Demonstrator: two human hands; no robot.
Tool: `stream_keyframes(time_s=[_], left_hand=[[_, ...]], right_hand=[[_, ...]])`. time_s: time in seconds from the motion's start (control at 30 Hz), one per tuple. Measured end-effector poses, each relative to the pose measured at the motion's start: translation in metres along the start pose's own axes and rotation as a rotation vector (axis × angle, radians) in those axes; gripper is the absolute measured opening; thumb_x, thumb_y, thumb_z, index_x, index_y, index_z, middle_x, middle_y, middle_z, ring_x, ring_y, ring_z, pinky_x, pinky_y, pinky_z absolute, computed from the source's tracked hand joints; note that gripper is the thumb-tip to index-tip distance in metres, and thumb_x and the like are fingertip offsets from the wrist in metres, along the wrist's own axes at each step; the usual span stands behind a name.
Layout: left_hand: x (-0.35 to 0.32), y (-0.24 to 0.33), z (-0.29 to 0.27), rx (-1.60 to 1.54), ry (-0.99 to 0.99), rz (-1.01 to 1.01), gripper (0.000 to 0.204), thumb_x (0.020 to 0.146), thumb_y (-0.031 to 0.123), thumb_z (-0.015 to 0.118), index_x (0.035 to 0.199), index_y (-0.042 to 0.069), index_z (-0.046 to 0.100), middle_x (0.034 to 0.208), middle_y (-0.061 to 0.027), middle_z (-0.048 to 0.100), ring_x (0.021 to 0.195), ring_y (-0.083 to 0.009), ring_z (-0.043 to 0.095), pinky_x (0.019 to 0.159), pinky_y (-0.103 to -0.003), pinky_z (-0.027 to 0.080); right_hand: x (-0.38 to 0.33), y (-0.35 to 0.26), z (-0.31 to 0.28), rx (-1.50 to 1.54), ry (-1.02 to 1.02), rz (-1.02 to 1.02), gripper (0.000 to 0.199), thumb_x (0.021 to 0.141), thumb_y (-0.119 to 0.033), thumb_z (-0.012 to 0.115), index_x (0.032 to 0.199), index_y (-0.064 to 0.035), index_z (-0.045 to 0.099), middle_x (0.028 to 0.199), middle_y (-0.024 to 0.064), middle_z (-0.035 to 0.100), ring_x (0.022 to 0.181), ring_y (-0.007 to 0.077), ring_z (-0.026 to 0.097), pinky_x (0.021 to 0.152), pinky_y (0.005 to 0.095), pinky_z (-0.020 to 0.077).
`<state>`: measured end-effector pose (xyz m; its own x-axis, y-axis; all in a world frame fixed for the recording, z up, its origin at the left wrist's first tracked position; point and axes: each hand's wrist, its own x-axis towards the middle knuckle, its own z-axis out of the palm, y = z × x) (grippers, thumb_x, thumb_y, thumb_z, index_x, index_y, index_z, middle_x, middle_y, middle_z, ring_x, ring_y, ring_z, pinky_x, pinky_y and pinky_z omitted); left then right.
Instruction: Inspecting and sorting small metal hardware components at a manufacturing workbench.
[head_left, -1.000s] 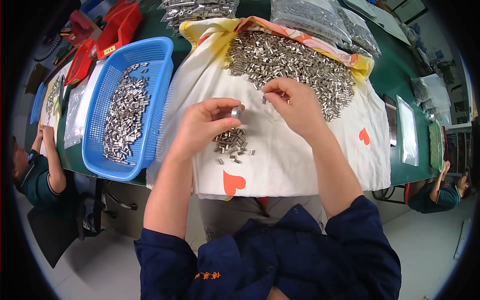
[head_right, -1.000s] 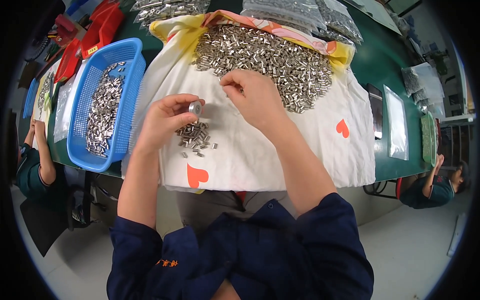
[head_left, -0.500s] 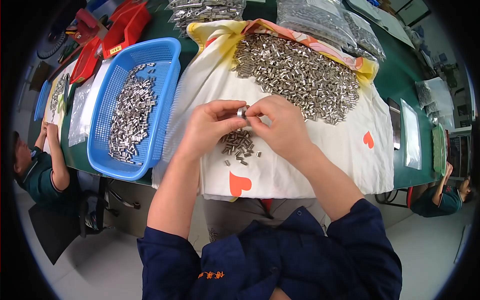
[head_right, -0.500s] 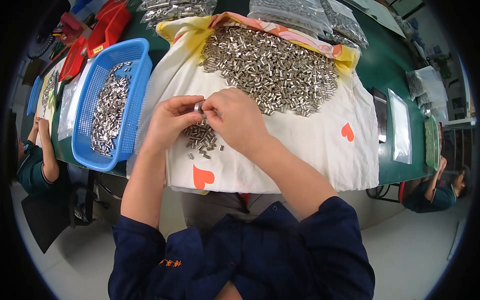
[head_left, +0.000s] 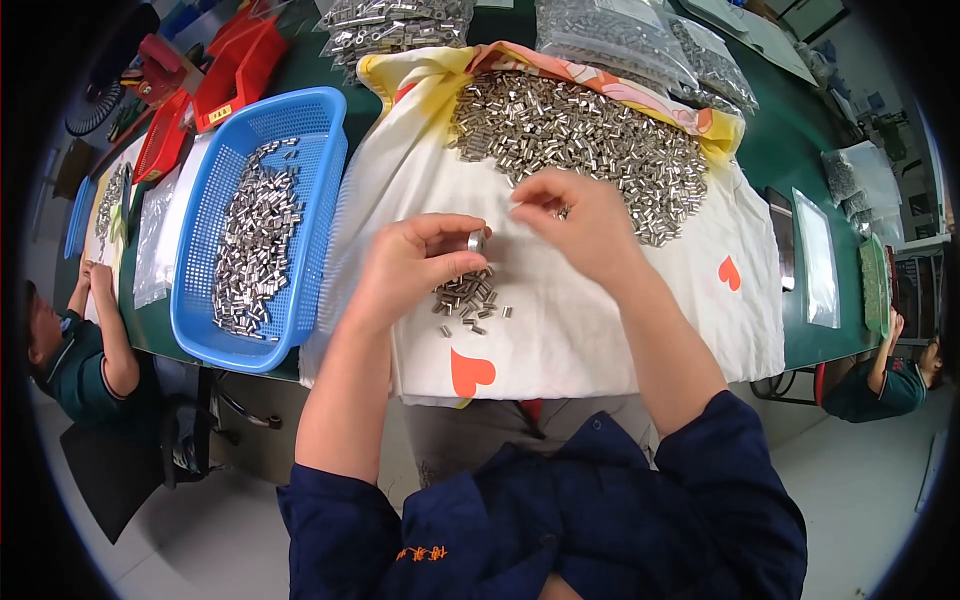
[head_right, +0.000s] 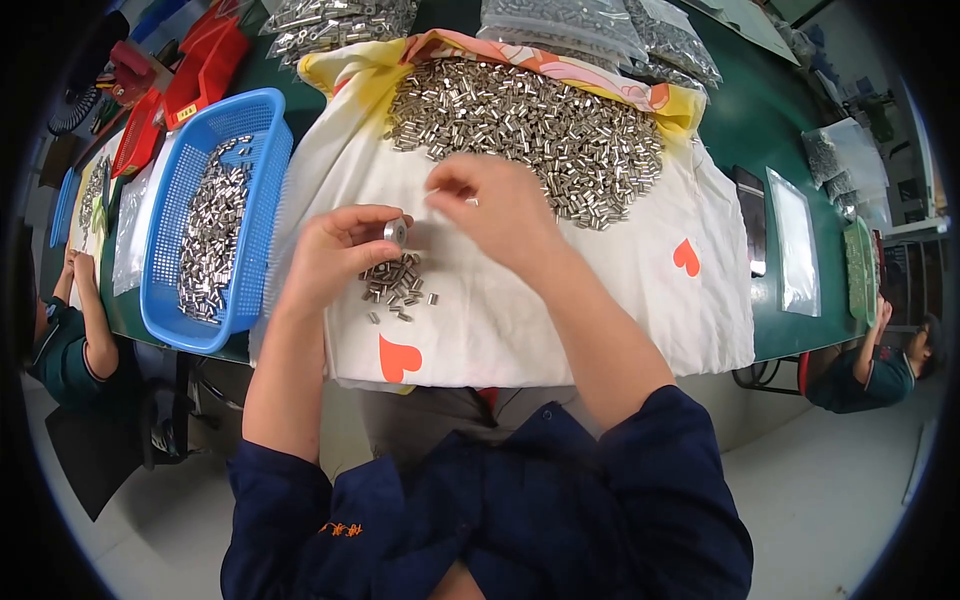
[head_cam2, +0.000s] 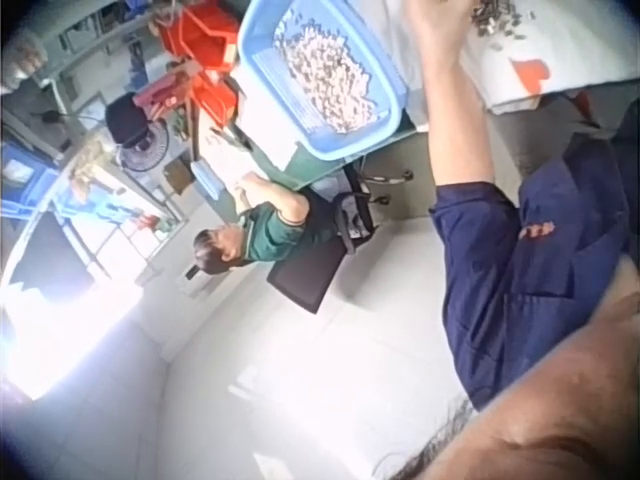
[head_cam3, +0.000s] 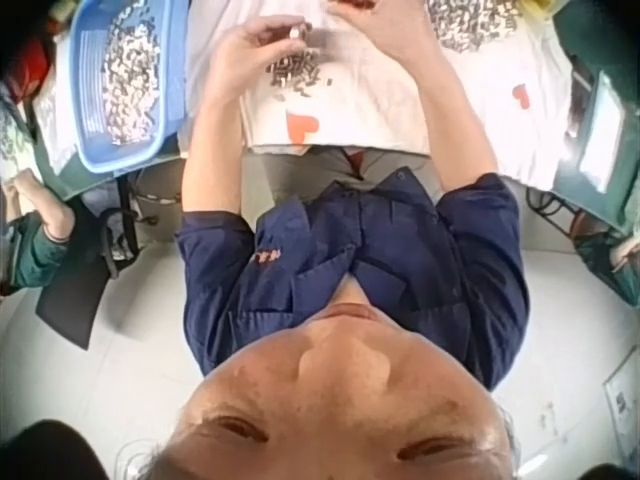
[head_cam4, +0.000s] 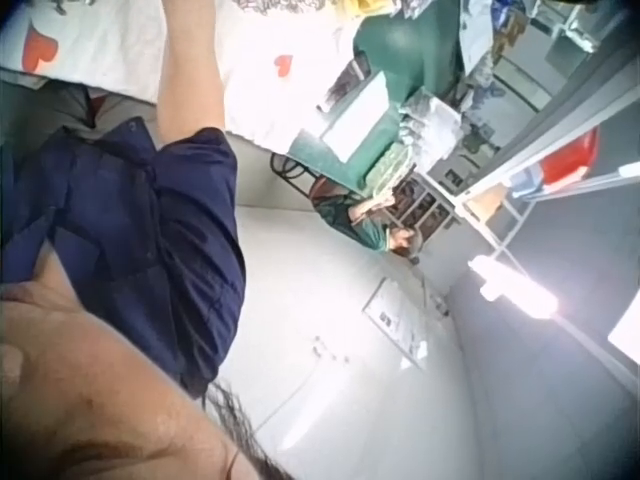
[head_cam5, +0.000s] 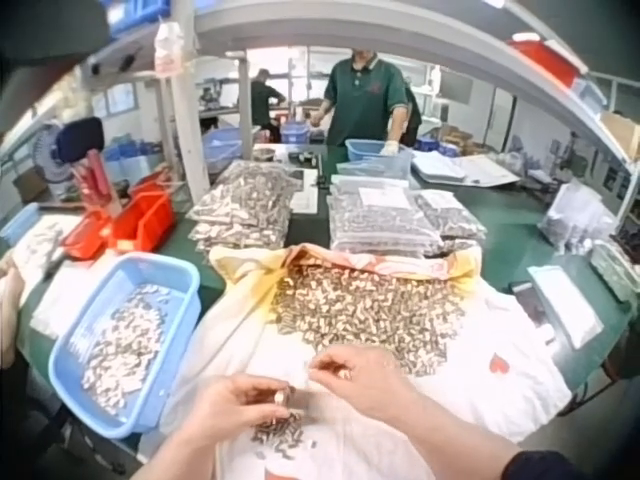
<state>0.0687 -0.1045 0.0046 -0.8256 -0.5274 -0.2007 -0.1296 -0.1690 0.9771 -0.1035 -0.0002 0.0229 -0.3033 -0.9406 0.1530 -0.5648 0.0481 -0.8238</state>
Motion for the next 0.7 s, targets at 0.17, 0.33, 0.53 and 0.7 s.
stream_keyframes(time_s=[0.17,0.33,0.53,0.7], left_hand=[[0.003,0.000,0.001,-0.008,-0.025,-0.006,0.034,0.072,-0.008,0.063,0.105,-0.005,0.056,0.099,-0.0100,0.062,0.085,-0.0119,0.059,0.076,-0.023,0.049],[0.003,-0.004,-0.003,-0.024,-0.030,0.037,0.033,0.073,-0.008,0.061,0.106,-0.004,0.055,0.100,-0.0103,0.061,0.087,-0.0120,0.058,0.077,-0.024,0.048],[0.005,-0.008,-0.005,-0.096,0.018,0.062,0.034,0.074,-0.007,0.061,0.106,-0.004,0.055,0.099,-0.0100,0.061,0.088,-0.0126,0.058,0.077,-0.024,0.048],[0.006,-0.008,-0.008,-0.160,-0.022,0.103,0.034,0.074,-0.004,0.064,0.107,-0.003,0.056,0.096,-0.0072,0.061,0.083,-0.0110,0.059,0.074,-0.022,0.048]], right_hand=[[0.003,0.020,-0.009,-0.399,0.090,-0.108,0.010,0.072,-0.010,0.061,0.080,-0.0060,0.063,0.078,0.0063,0.060,0.076,0.0212,0.056,0.070,0.0328,0.0446],[0.004,0.022,0.002,-0.639,0.056,-0.232,0.009,0.071,-0.011,0.061,0.079,-0.0078,0.064,0.081,0.0057,0.059,0.083,0.0230,0.053,0.074,0.0355,0.0425],[-0.003,-0.005,0.012,-0.111,0.019,0.056,0.006,0.073,-0.007,0.060,0.077,-0.0055,0.064,0.081,0.0060,0.061,0.076,0.0191,0.057,0.068,0.0295,0.0452],[-0.006,-0.013,0.022,0.113,0.022,0.012,0.009,0.071,-0.005,0.062,0.079,-0.0033,0.063,0.078,0.0064,0.062,0.075,0.0176,0.059,0.067,0.0277,0.0460]])
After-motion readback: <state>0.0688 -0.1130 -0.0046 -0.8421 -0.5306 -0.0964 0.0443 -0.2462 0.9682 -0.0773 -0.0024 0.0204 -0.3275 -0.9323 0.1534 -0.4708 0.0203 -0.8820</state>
